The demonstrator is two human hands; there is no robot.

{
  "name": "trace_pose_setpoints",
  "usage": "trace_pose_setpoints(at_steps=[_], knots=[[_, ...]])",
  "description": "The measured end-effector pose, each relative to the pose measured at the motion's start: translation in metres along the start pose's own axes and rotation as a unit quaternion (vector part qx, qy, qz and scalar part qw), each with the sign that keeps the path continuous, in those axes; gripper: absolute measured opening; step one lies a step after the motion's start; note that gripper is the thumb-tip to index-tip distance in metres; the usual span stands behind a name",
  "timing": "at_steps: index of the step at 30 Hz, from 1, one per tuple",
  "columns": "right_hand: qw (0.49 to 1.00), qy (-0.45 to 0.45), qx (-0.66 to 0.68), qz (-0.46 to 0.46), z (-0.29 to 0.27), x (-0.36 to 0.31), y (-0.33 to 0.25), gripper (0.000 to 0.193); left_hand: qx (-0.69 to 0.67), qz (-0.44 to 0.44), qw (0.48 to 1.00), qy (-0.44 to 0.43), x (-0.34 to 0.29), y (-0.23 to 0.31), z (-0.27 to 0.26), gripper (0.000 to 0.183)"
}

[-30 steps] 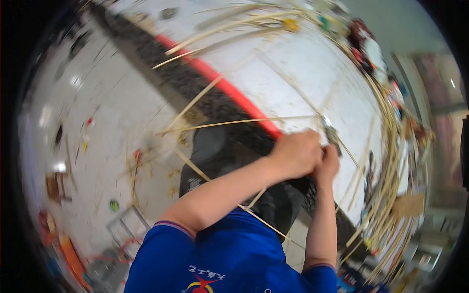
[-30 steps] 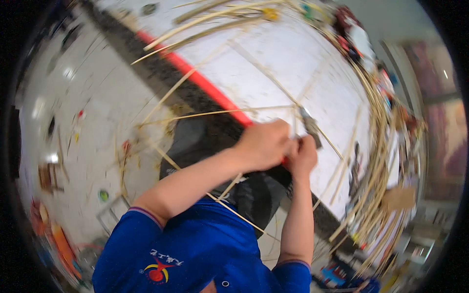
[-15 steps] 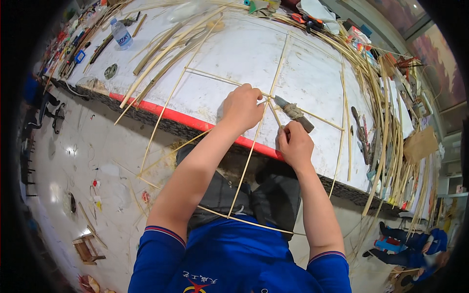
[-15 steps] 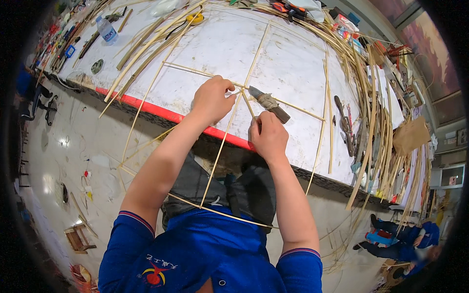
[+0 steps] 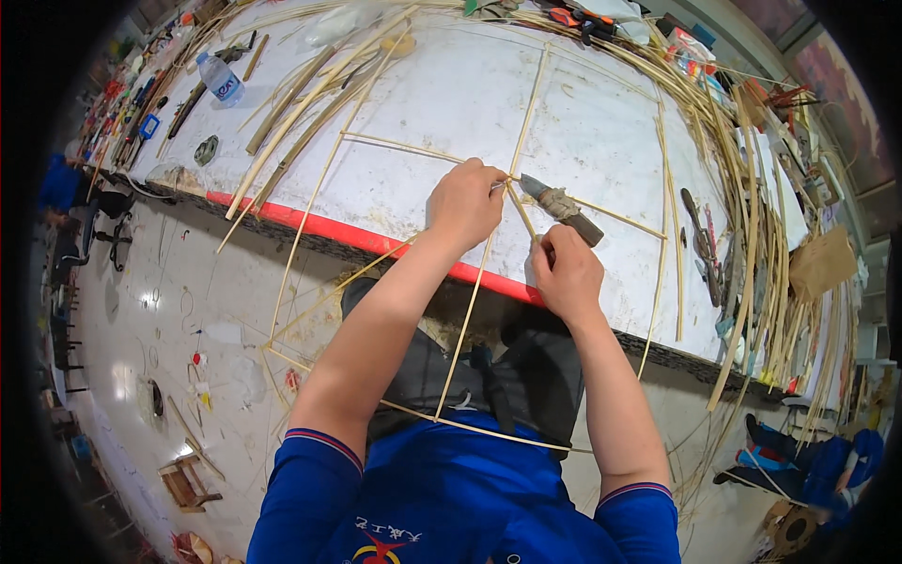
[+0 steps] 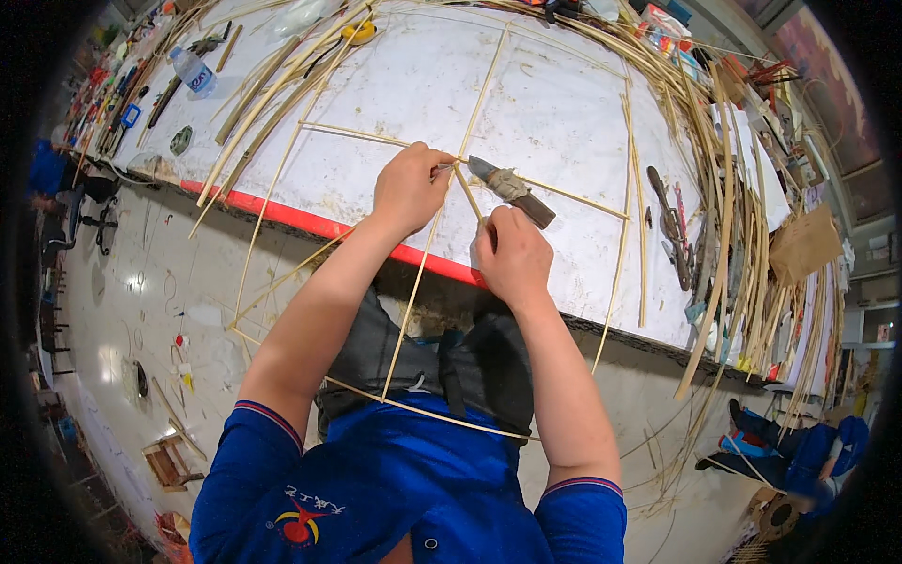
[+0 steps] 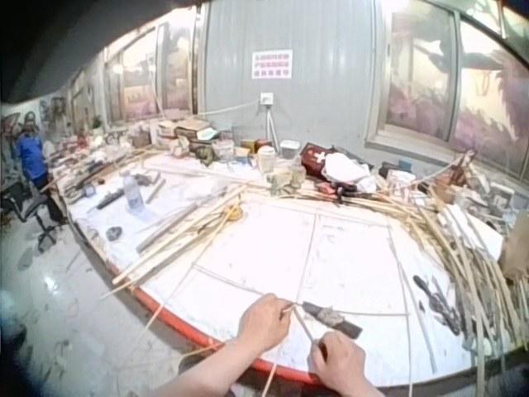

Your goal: Assembling a large decorative frame by fitting and trimming thin bamboo sticks.

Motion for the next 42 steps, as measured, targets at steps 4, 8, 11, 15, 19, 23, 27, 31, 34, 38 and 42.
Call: trace_pose_setpoints(at_steps=[4,8,11,15,19,23,27,31,34,38,42], knots=[[1.000,-0.001,-0.008,-0.006,0.0002,0.0001,-0.0006,0.014,-0.001,0.022,1.000,0.016,-0.0010,0.0015,-0.0008,0.016],[1.000,0.007,-0.011,-0.004,-0.0001,-0.0006,-0.0011,0.015,0.001,0.026,0.999,0.022,-0.0022,0.0026,-0.0002,0.016],[1.000,-0.004,-0.011,0.008,0.0005,-0.0002,-0.0002,0.014,0.000,0.023,0.999,0.030,-0.0025,0.0033,-0.0022,0.016],[1.000,-0.009,-0.012,0.010,0.0017,0.0003,0.0010,0.015,-0.001,0.010,1.000,0.022,-0.0015,0.0017,-0.0016,0.016],[1.000,-0.007,-0.008,0.012,0.0026,0.0001,0.0019,0.015,-0.005,-0.006,1.000,0.008,-0.0006,-0.0019,0.0003,0.017],[1.000,-0.003,-0.009,0.009,0.0022,-0.0001,0.0019,0.015,-0.005,-0.014,1.000,-0.001,-0.0004,-0.0031,0.0013,0.018],[0.999,-0.026,-0.014,0.025,0.0054,-0.0007,0.0042,0.016,-0.001,-0.005,1.000,0.007,-0.0007,-0.0010,0.0001,0.019],[1.000,-0.013,-0.015,0.011,0.0056,0.0002,0.0046,0.016,0.002,-0.003,1.000,0.005,-0.0003,-0.0012,0.0012,0.018],[1.000,-0.017,-0.019,0.015,0.0035,0.0018,0.0011,0.016,-0.003,0.008,1.000,0.015,-0.0009,0.0002,-0.0011,0.017],[1.000,-0.008,-0.019,0.006,0.0021,0.0025,0.0003,0.017,0.001,0.012,1.000,0.026,-0.0011,0.0021,-0.0027,0.017],[1.000,-0.008,-0.020,0.009,0.0015,0.0020,-0.0026,0.016,0.005,0.029,0.999,0.037,-0.0035,0.0023,-0.0053,0.016]])
Point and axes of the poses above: each hand's wrist, its own x-axis towards the middle knuckle, its own z-axis out of the palm, y = z × x, the point moved 9 cm from there along x, towards the middle knuckle, and after that the axes turned 5 degrees about -x, right-handed, at the moved point
